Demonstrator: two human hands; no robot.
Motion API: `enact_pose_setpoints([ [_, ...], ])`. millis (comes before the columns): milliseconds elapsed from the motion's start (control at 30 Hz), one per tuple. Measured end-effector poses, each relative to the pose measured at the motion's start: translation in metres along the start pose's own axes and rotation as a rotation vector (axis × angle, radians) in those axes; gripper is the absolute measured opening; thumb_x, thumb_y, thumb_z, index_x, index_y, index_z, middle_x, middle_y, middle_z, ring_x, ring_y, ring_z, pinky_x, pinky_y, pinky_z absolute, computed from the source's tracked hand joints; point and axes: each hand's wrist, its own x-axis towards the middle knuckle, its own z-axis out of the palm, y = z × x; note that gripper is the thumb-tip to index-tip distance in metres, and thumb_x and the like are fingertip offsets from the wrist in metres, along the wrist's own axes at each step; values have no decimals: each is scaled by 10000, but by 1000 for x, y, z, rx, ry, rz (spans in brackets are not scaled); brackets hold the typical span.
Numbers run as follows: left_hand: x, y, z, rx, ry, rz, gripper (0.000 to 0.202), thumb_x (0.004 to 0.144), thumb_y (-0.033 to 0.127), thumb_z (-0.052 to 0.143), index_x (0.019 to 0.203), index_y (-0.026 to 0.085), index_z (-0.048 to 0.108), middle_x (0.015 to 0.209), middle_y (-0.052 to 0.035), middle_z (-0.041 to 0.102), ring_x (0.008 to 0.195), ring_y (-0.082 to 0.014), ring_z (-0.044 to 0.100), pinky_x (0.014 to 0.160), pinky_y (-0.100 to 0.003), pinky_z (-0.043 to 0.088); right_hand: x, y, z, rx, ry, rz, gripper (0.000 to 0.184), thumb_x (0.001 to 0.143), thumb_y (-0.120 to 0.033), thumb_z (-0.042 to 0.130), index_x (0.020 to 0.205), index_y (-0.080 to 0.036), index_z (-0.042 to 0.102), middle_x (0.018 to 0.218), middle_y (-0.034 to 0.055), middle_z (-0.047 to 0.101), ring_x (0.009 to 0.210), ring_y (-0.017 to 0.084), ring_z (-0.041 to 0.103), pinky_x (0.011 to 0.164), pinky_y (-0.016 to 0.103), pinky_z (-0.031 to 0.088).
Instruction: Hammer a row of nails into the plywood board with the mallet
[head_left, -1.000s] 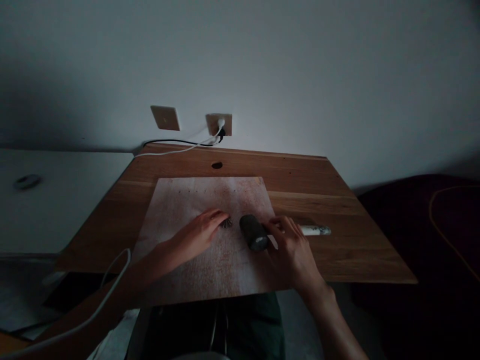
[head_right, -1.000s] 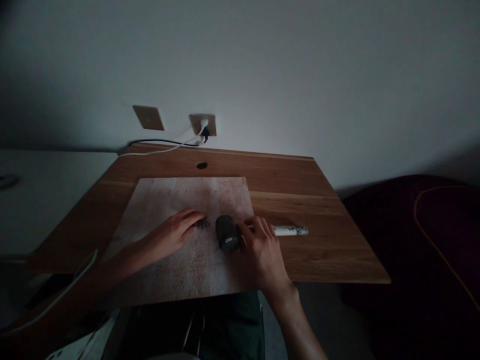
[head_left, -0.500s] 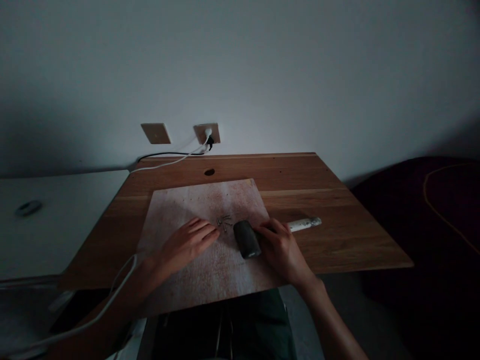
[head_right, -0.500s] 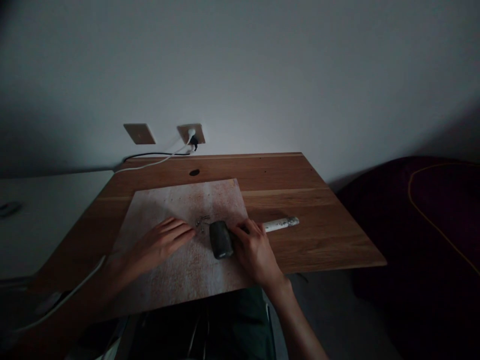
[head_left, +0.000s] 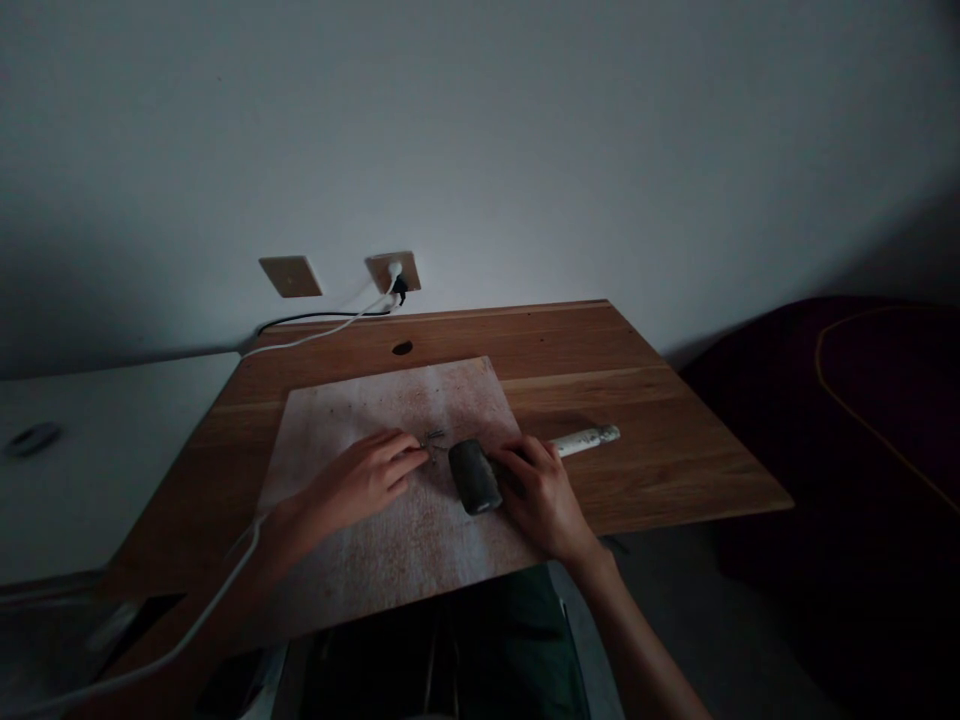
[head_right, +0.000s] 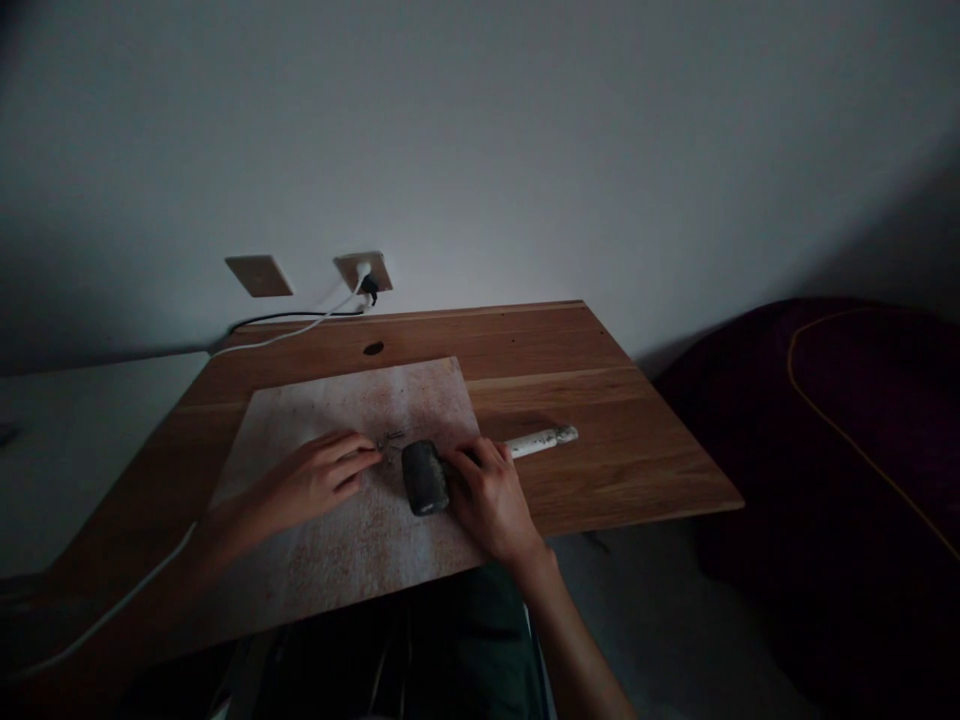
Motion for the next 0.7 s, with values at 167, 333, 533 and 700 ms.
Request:
enact_pose_setpoints([
  [167,-17,3,1,-5,-3,-42,320,997,65,540,1225,204,717,1121,-72,723,954,-190,714,853,-323,624,-1,1,1,-8,2,-1,318,920,-61,627,1174,-199,759,1097,111,717,995,280,685,907,446,560],
  [333,-8,0,0,60,-30,-41,318,985,65,553,1215,213,717,1039,-55,720,889,-189,698,828,-323,611,-1,1,0,-9,-4,-11,323,926,-57,607,1177,-198,753,1096,113,718,986,275,686,899,444,559],
  [533,9,-13,-7,-44,-44,-116,295,946,83,598,1183,197,731,1059,-55,716,916,-188,718,839,-315,604,1,-1,-2,1,-24,12,337,911,-41,613,1172,-205,749,1091,105,722,1001,277,693,900,444,545],
  [700,8,-12,-4,-69,-44,-188,286,918,105,638,1162,223,727,1090,-51,718,968,-203,715,875,-329,601,0,1,2,18,15,-13,359,894,-30,607,1183,-197,740,1076,103,717,986,279,688,878,445,530],
])
